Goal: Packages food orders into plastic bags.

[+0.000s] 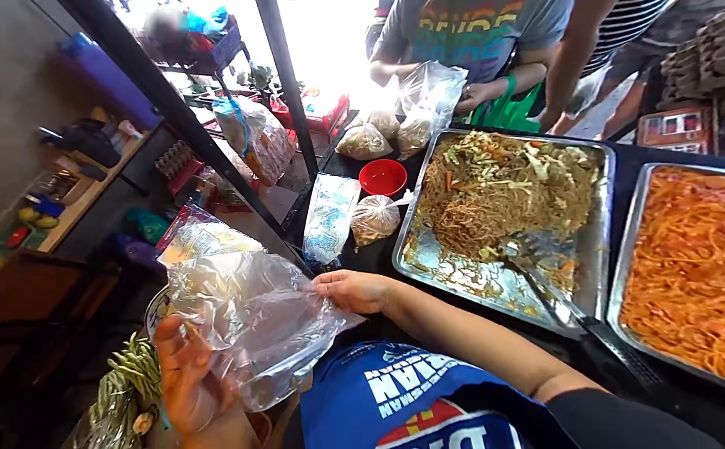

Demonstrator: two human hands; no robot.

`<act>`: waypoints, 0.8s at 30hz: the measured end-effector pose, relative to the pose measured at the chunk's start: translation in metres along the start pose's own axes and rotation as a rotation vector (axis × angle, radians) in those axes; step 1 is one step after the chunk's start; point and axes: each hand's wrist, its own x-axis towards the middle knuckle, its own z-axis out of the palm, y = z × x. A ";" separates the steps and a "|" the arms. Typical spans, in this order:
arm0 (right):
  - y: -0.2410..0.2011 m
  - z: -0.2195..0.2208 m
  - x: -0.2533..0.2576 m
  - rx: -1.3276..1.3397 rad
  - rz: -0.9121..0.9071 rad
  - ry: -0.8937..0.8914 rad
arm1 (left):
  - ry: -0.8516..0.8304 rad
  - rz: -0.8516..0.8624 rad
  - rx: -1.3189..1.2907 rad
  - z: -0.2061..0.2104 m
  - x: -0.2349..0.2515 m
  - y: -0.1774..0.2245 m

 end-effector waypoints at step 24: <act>-0.045 0.034 -0.033 -0.916 -0.400 0.620 | -0.105 -0.166 0.885 0.031 0.009 -0.113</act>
